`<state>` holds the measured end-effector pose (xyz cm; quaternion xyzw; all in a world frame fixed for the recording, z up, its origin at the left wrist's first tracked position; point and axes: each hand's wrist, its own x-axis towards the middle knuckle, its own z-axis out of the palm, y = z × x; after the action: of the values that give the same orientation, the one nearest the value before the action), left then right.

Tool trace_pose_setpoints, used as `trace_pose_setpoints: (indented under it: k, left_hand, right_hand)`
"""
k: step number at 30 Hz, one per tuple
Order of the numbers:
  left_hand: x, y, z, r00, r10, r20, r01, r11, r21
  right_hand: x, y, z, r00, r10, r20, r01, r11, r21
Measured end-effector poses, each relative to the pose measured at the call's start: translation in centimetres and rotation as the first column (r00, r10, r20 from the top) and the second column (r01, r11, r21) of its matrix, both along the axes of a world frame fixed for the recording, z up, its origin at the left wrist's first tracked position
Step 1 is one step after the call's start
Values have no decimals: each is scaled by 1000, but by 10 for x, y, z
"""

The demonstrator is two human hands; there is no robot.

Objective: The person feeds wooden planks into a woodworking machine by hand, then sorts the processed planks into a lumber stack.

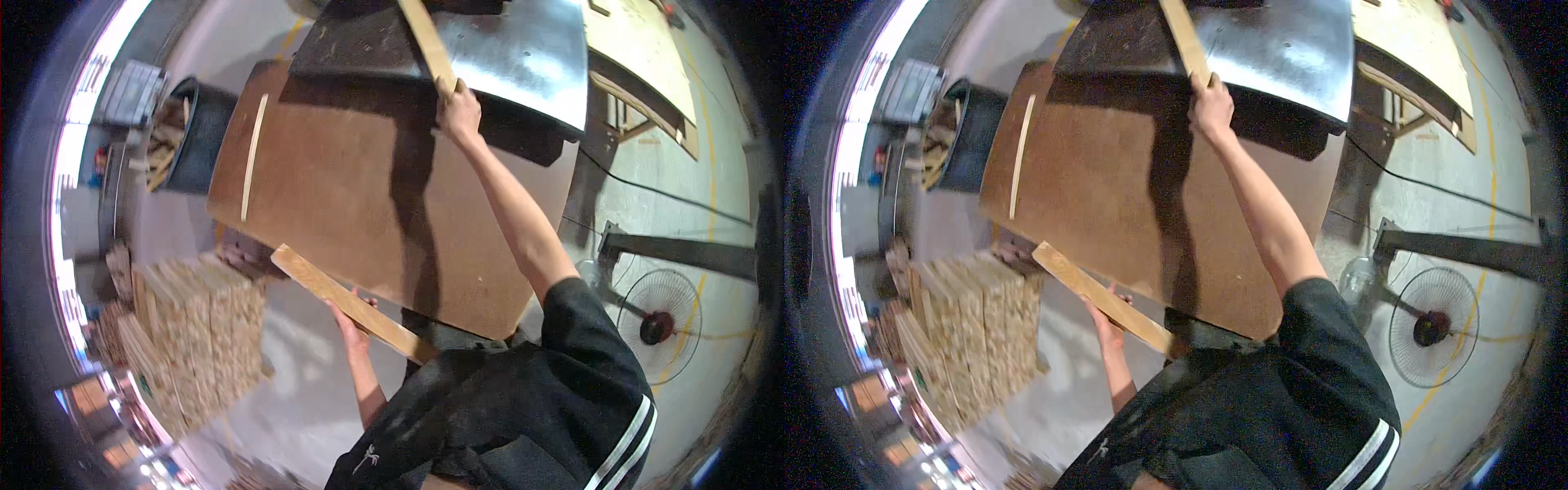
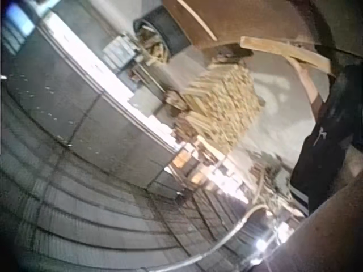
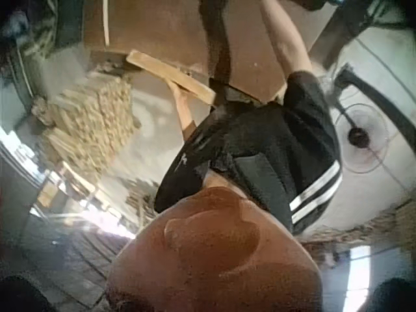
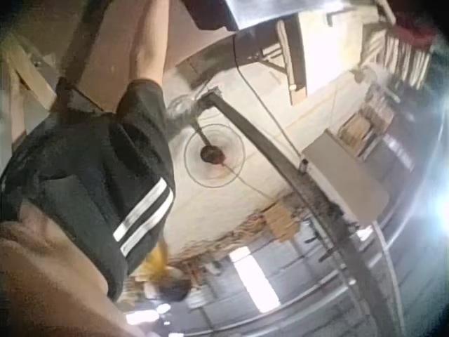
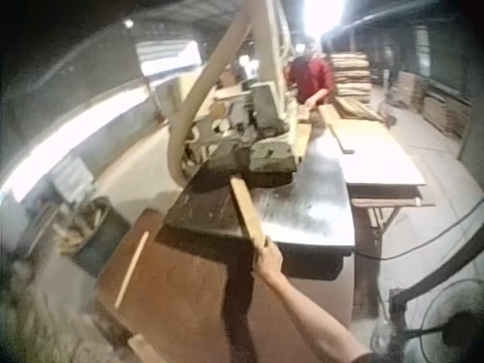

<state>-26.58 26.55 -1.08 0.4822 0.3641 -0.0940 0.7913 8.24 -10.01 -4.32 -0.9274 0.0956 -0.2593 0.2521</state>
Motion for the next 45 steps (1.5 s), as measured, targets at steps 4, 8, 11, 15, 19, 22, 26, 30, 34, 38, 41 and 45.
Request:
trace_pose_setpoints:
  k: [4, 8, 11, 15, 19, 22, 26, 30, 34, 38, 41, 45]
  left_hand:
    - [61, 23, -25, 1000, -26, 11, 27, 996, -87]
    - [180, 6, -34, 925, -345, 161, 291, 913, 285]
    - [235, 18, -46, 897, -379, 228, 343, 921, 182]
    - [294, 31, -47, 823, -530, 203, 536, 844, 26]
    - [322, 46, -59, 822, -520, 232, 557, 818, -143]
    - [320, 44, -70, 811, -511, 285, 558, 822, -113]
    - [311, 47, -68, 805, -527, 273, 573, 810, -128]
    - [310, 46, -70, 829, -467, 308, 520, 846, -120]
    - [317, 41, -63, 814, -506, 285, 501, 860, 98]
    - [324, 47, -80, 638, -758, 136, 313, 417, 853]
    - [300, 39, -89, 662, -749, 29, 235, 244, 941]
    - [279, 22, -69, 788, -597, -149, 205, 27, 978]
  right_hand:
    - [-86, 15, 27, 900, 429, 69, -130, 114, 985]
    - [-213, 49, 48, 939, 319, 132, -9, -361, 933]
    - [-278, 100, 58, 972, 229, -47, 174, -577, 798]
    - [-320, 157, 53, 994, 23, 111, -44, -827, 560]
    - [-310, 204, 70, 951, 83, -298, 306, -398, 865]
    - [-305, 229, 68, 847, 76, -527, 358, 651, 669]
    - [-289, 270, 53, 747, -189, -638, 252, 968, 7]
    - [-267, 296, 43, 850, -45, -524, 170, 966, 193]
    - [-250, 297, 28, 946, 112, -304, -17, 955, 297]
    - [-236, 308, -2, 857, 498, -135, -289, 680, 674]
    - [-237, 294, -16, 801, 587, -112, -208, 449, 869]
    - [-239, 252, -4, 757, 630, -174, -277, 550, 788]
